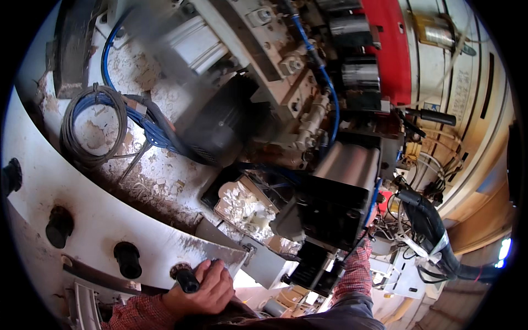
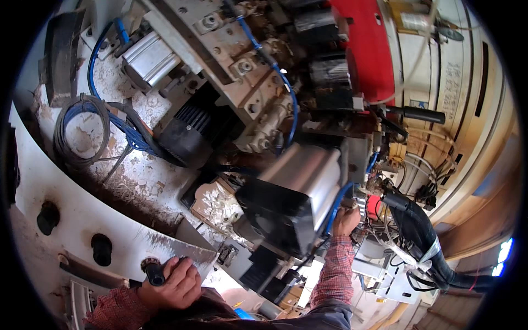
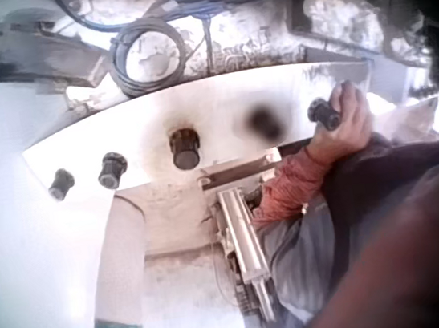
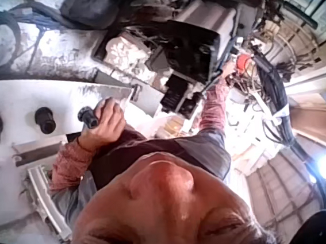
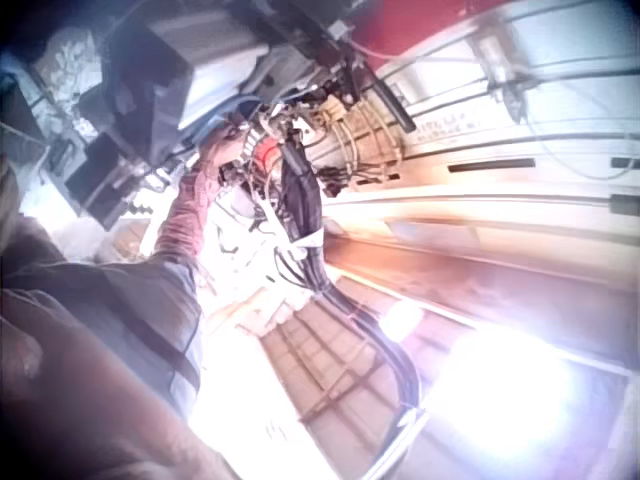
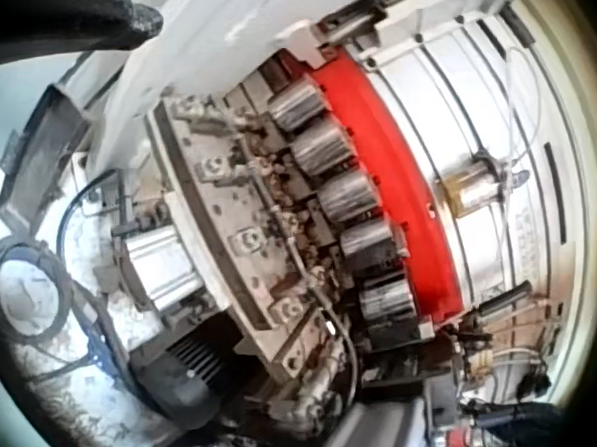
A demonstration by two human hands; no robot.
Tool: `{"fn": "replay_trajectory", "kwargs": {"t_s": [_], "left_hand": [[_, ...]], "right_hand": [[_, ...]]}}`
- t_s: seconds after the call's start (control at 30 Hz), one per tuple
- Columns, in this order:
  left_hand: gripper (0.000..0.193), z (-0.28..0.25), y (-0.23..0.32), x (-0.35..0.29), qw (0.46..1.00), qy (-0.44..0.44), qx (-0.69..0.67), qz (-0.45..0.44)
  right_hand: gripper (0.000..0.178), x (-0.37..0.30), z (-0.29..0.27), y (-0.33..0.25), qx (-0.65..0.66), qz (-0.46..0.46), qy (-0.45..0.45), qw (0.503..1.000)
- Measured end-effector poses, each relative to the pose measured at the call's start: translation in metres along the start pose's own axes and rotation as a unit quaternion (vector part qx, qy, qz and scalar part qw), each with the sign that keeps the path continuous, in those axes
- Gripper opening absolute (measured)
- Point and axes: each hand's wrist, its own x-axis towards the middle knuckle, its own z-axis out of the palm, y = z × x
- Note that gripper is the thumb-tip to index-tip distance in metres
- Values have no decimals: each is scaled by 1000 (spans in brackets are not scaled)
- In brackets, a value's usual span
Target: The person handles a wooden ring, places it on a rotating machine, and adjusts various levers and knobs. They then move a large wooden board across the workshop floor.
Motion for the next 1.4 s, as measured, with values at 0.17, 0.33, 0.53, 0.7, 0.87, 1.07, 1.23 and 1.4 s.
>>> {"fn": "replay_trajectory", "kwargs": {"t_s": [0.17,0.33,0.53,0.7,0.87,1.07,1.23,1.4], "left_hand": [[13,-4,-16,-1,997,40,-19,67],[19,1,-22,-8,987,132,25,91],[12,8,-11,-12,994,85,-56,48],[15,-19,0,13,993,83,-71,-32],[27,-111,46,79,989,123,-77,30],[42,-99,16,341,973,219,55,40],[48,-48,-26,453,974,36,179,-133],[40,-15,-44,469,957,186,130,-183]], "right_hand": [[30,-1,0,-8,-55,63,-2,996],[28,-1,-10,-25,-97,8,22,995],[26,-4,-13,-44,-139,-66,61,986],[18,-6,-22,-52,-204,-71,-41,975],[28,-20,-70,-76,21,-89,62,994],[24,22,-138,-142,351,-139,162,912],[21,109,-169,-156,459,-169,219,844],[24,151,-157,-174,561,-166,165,794]]}}
